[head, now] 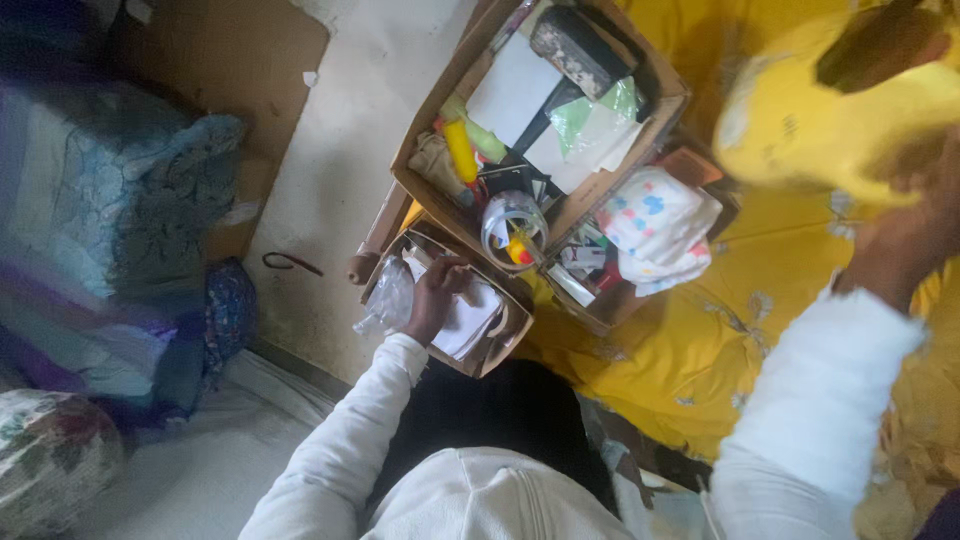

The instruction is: The person moves various items including cardboard boxes, papers, notebooks, and a yellow container while clearing a workspace. The person wipes a black notebook with a cloth and organizes several other notebooks and papers by hand.

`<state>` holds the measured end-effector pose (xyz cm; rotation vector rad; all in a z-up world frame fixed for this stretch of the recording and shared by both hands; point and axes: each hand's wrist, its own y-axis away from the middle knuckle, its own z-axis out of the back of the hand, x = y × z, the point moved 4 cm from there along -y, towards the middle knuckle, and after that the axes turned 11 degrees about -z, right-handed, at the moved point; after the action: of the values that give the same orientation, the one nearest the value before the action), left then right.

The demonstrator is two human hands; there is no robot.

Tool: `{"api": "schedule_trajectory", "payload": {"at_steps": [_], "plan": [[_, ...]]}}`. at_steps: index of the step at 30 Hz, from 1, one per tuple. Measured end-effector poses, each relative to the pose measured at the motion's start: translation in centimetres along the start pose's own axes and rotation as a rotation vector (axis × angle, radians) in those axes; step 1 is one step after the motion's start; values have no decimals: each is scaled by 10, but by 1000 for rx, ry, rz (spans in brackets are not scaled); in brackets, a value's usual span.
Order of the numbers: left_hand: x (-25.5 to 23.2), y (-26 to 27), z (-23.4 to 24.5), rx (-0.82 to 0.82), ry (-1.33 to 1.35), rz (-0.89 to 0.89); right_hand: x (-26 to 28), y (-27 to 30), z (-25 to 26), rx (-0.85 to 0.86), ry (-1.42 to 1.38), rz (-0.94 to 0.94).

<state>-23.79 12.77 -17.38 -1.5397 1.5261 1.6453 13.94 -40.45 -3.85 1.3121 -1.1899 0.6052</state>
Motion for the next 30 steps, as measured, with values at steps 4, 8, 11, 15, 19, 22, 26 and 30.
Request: {"api": "schedule_trajectory", "payload": {"at_steps": [4,8,11,15,19,22,26,30], "plan": [[-19,-6,2,-19,-375,64,-31,-58,9,71,-24,-104],[-22,5,-5,33,-374,177,-59,-97,19,132,-59,-141],[-7,23,-22,259,-541,315,-76,-94,47,-54,156,24],[11,37,-82,559,-763,-216,-119,-52,79,-371,444,97],[94,27,-117,397,-586,66,-221,143,54,-482,885,106],[142,6,-126,190,-135,57,-288,279,-37,96,1267,43],[171,4,-113,191,-450,207,-318,321,-51,400,1559,-15],[164,-3,-89,161,-637,163,-302,291,-36,185,1396,425]]}}
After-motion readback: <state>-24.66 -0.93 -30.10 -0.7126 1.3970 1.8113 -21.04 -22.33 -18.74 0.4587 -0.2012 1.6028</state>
